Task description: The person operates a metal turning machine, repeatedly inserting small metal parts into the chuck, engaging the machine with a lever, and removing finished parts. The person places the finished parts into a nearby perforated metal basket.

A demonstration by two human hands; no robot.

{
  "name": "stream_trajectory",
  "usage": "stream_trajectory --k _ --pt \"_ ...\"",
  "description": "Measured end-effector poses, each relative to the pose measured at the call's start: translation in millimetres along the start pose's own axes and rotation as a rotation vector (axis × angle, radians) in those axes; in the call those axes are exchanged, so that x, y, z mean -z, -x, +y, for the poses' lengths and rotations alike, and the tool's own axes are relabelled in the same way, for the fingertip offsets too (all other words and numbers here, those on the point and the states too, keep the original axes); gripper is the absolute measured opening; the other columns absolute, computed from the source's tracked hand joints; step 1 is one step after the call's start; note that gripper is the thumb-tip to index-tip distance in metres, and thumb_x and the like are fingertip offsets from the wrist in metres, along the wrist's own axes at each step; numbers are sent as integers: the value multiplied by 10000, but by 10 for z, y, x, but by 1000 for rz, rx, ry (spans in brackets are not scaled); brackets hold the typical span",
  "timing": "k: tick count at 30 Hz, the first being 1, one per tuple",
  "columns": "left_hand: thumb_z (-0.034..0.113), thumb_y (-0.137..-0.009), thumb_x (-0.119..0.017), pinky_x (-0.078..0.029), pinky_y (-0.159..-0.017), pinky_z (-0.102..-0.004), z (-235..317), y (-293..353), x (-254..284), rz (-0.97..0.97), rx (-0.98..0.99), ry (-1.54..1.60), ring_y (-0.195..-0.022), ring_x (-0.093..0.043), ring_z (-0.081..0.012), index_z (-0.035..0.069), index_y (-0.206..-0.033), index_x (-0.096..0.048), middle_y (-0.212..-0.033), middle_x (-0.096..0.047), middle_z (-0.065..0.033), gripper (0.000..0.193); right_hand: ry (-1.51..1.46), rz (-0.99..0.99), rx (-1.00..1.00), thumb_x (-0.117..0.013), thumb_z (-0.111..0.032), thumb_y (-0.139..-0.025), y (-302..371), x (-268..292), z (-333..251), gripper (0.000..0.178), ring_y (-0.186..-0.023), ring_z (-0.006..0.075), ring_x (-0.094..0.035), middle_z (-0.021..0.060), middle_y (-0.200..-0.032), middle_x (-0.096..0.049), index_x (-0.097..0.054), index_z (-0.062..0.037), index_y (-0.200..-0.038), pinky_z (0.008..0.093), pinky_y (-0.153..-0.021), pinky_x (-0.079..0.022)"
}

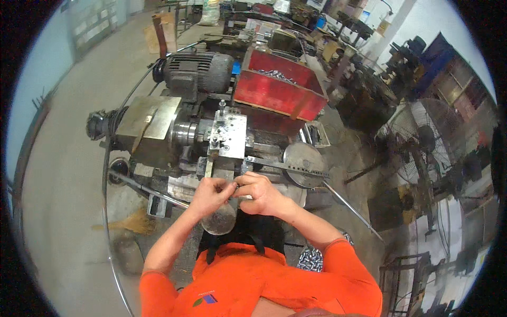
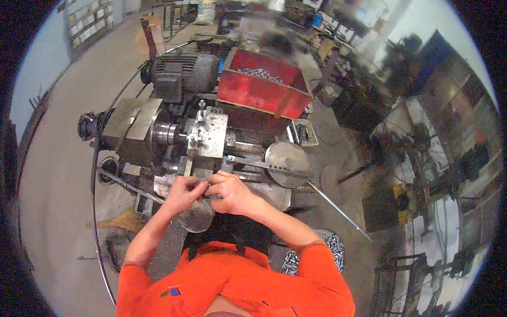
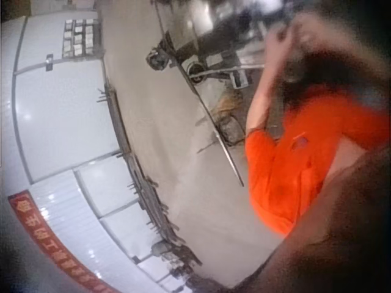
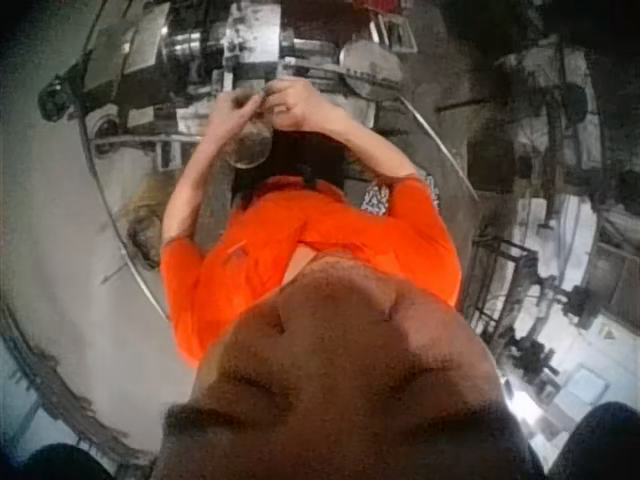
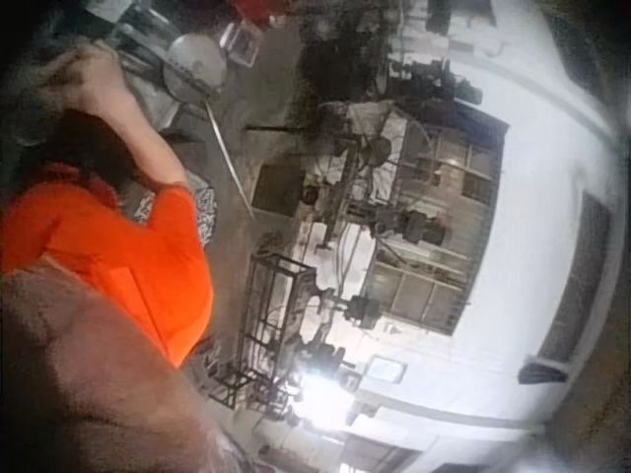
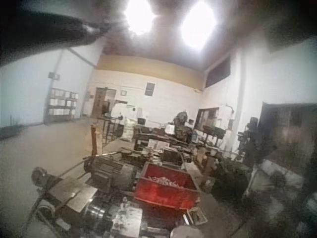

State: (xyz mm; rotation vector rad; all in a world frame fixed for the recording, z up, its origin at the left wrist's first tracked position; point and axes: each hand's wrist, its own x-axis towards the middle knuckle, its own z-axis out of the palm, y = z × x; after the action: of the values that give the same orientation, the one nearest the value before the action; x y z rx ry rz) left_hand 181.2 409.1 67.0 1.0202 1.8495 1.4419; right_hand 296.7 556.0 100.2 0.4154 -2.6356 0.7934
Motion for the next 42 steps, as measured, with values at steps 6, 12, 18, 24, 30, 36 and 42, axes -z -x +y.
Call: stream_trajectory --k 6,12,18,24,30,36,42 --pt "275 -868 -583 -411 -445 -246 70 29 298 -37 80 -28 -489 -554 -82 -18 -682 -639 -535 -579 -32 352 9 -165 73 -604 -67 -505 -291 15 0 312 -776 306 -536 112 -882 -601 -662 -34 -810 386 -675 -465" --pt "280 -870 -584 -419 -455 -244 43 83 447 -29 100 -16 -484 -551 -87 -6 -665 -631 -530 -573 -20 355 -87 -190 141 -607 -135 -538 -509 -111 93 217 -781 310 -545 122 -842 -608 -662 -31 -721 393 -683 -467" --pt "229 -860 -615 -475 -552 -242 -47 104 646 -157 128 94 -586 -590 -100 -17 -868 -604 -666 -614 -39 247 -45 -210 212 -615 -157 -520 -678 -149 169 185 -750 306 -540 106 -766 -582 -646 -47 -665 413 -662 -457" --pt "34 -777 -556 -449 -532 -245 91 732 1528 358 188 -199 -564 -565 -91 18 -1099 -574 -657 -621 -46 323 492 -205 -22 -591 -184 -531 -1312 -133 571 192 -805 324 -544 126 -786 -607 -669 -68 -663 412 -730 -439" --pt "29 -716 -572 -449 -552 -298 -626 1996 2515 771 360 -859 -580 -553 -143 23 -1109 -572 -647 -592 -86 393 501 -205 -277 -580 -181 -552 -1661 -590 1076 189 -858 352 -588 181 -745 -647 -702 -78 -652 409 -754 -489" --pt "148 -719 -695 -480 -696 -385 -971 2633 2062 700 612 -697 -755 -620 -305 -22 -1115 -548 -800 -622 -188 456 387 -215 -293 -569 -144 -553 -1742 -700 1153 201 -853 357 -591 208 -748 -639 -697 -48 -674 402 -777 -497" --pt "149 -720 -656 -485 -747 -462 -1137 2330 2096 701 826 -1011 -846 -602 -403 -16 -1053 -565 -869 -622 -243 383 279 -214 -201 -596 -140 -518 -1694 -598 1177 190 -738 388 -624 193 -707 -638 -687 -60 -663 409 -754 -514"
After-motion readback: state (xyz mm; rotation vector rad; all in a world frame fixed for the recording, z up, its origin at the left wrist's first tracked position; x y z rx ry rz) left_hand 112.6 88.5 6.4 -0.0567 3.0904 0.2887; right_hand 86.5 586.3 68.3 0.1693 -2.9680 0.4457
